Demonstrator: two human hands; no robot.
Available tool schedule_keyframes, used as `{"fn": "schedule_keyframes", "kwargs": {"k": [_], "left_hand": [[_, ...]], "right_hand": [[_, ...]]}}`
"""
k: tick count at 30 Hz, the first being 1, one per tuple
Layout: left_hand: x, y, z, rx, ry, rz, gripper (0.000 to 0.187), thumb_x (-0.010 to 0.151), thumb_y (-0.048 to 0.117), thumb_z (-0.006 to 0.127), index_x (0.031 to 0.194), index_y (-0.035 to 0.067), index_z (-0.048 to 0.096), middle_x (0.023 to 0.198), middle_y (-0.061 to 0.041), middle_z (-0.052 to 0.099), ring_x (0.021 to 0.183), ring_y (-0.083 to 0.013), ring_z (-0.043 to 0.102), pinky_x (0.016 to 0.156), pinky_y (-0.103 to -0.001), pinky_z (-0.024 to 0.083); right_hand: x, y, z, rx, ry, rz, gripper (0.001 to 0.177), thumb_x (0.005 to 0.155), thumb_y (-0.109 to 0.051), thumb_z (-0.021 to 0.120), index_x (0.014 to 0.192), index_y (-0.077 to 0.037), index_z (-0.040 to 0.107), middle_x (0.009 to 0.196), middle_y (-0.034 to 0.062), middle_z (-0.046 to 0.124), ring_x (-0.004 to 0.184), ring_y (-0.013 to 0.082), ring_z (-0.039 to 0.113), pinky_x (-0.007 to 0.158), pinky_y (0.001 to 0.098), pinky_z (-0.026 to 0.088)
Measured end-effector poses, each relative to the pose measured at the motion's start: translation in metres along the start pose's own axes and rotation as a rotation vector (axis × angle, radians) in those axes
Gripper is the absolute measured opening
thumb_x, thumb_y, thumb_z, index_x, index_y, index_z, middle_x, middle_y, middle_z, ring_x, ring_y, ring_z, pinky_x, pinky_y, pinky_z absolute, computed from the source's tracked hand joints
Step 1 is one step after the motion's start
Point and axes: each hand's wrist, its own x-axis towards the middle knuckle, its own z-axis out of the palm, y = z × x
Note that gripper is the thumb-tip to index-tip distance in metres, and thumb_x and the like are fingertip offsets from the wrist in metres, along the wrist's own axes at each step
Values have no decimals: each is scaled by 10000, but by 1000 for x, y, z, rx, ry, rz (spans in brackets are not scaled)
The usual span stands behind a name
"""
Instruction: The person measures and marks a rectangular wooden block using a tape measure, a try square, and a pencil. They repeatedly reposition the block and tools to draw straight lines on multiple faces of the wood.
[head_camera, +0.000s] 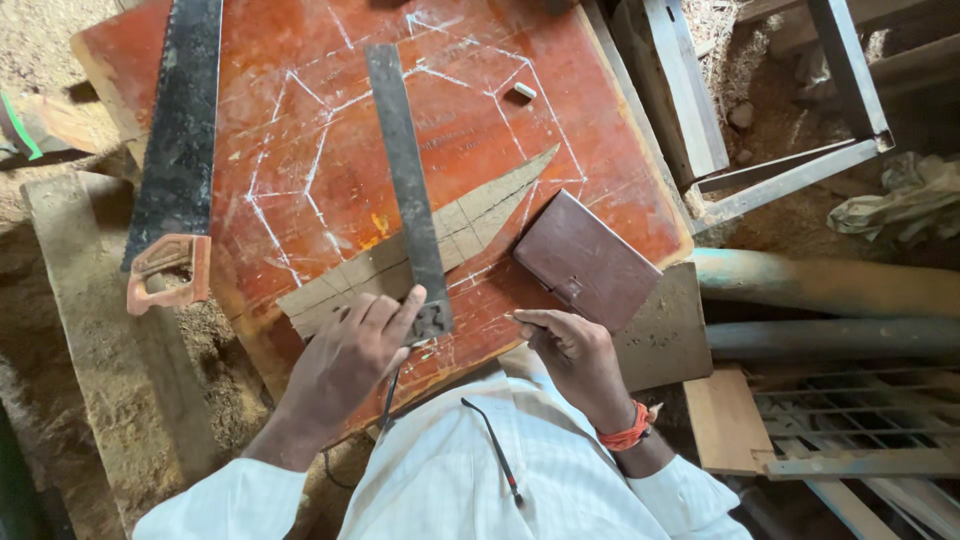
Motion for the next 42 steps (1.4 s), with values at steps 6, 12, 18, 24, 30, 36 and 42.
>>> {"fn": "schedule_keyframes", "kwargs": {"k": [6, 12, 18, 24, 30, 36, 42], "left_hand": [[17, 7, 8, 94, 15, 50, 717, 737, 326, 830, 1387, 123, 606, 965, -19, 554, 951, -200, 565, 746, -383, 501], [22, 7, 8, 111, 36, 74, 729, 733, 329, 833, 1393, 124, 601, 961, -11, 560, 945, -191, 550, 797, -377, 467], [21, 5, 10, 52, 57, 88, 738, 724, 340, 835, 1382, 105, 599, 992, -14, 567, 964, -194, 545, 814, -385, 466], [23, 1, 6, 54, 27, 106, 707, 764, 326, 825, 1398, 102, 605, 971, -11, 555, 968, -194, 540, 841, -376, 470], [22, 0, 8, 8, 21, 96, 707, 758, 324, 791, 1396, 84, 604, 979, -23, 561, 971, -199, 544, 838, -379, 475], [21, -3, 13, 89, 64, 120, 596, 886, 300, 681, 1430, 72, 594, 940, -16, 535, 957, -184, 534, 820, -364, 473], [20, -1, 15, 74, 41, 97, 626, 836, 329, 698, 1401, 82, 592, 957, -13, 527, 991, -189, 534, 813, -382, 467]], "right_hand": [[-5, 12, 12, 225, -14, 108, 265, 955, 37, 674, 1210, -9, 731, 920, 48, 767, 823, 75, 703, 727, 250, 597], [-2, 16, 16, 293, -12, 190, 358, 912, 56, 675, 1265, 5, 705, 1018, 45, 789, 885, 58, 711, 768, 232, 605], [6, 15, 18, 304, 33, 216, 369, 937, 34, 682, 1305, 12, 665, 1069, 53, 790, 947, 58, 714, 812, 228, 596], [21, 3, 20, 324, 76, 195, 251, 972, -7, 673, 1221, 17, 689, 1041, 54, 795, 978, 61, 726, 837, 226, 603], [46, -15, 18, 86, 109, 36, 160, 992, -60, 687, 1130, 18, 697, 911, 70, 787, 832, 87, 756, 724, 232, 610], [107, -24, 30, -216, 169, -168, 101, 997, -131, 675, 1037, -59, 733, 803, 82, 758, 723, 181, 767, 657, 305, 582], [128, -24, 33, -240, 155, -154, 123, 961, -165, 698, 1021, -69, 745, 800, 108, 744, 732, 245, 760, 636, 344, 574]]}}
